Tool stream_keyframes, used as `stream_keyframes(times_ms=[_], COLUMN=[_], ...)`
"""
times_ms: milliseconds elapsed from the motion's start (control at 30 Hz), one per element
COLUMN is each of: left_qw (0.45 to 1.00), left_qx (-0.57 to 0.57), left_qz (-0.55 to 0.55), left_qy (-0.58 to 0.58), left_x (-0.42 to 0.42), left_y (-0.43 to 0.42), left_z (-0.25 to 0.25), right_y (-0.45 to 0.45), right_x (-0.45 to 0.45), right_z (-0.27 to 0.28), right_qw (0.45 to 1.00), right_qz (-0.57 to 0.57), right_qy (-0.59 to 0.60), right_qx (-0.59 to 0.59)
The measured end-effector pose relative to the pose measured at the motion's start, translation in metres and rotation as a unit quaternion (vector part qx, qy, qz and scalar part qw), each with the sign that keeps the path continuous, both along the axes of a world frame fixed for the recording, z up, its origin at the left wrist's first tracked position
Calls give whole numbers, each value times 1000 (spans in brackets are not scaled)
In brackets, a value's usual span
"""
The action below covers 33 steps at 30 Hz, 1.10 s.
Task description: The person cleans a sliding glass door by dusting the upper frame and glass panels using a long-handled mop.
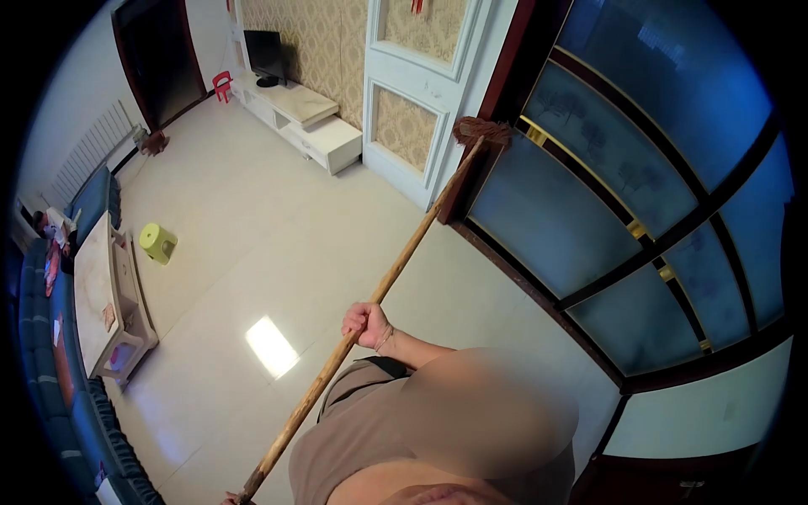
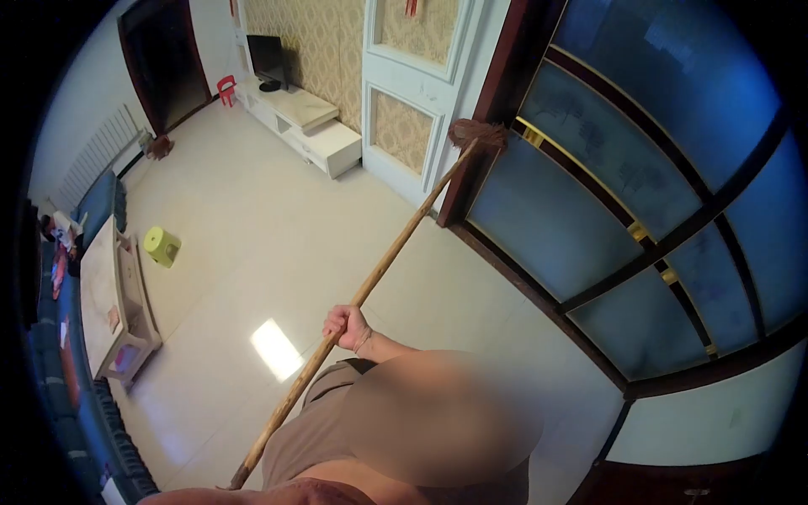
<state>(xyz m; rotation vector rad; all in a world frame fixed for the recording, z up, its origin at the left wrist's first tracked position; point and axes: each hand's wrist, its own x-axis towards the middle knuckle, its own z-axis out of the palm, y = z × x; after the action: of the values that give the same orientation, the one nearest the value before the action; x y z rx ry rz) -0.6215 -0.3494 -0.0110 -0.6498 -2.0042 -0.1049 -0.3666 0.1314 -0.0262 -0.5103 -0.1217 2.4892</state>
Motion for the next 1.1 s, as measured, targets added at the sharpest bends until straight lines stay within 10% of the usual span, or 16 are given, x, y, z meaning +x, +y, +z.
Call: stream_keyframes(times_ms=[400,600,633,867,1100], left_qw=[929,967,959,800,771], left_qx=[45,83,78,76,-39], left_qz=[37,-237,-174,-263,-317], left_qy=[-365,-40,-210,-533,-550], left_x=[61,66,79,125,136], left_y=[45,123,138,249,295], left_z=[-130,-189,-193,-163,-104], right_y=[32,98,113,202,227], right_x=[22,40,44,75,83], right_z=[53,113,125,235,266], right_qw=[986,972,971,948,911], right_qz=[-11,-36,-35,-80,-110], right_qy=[-23,-45,-41,-94,-136], right_qx=[163,227,231,294,373])
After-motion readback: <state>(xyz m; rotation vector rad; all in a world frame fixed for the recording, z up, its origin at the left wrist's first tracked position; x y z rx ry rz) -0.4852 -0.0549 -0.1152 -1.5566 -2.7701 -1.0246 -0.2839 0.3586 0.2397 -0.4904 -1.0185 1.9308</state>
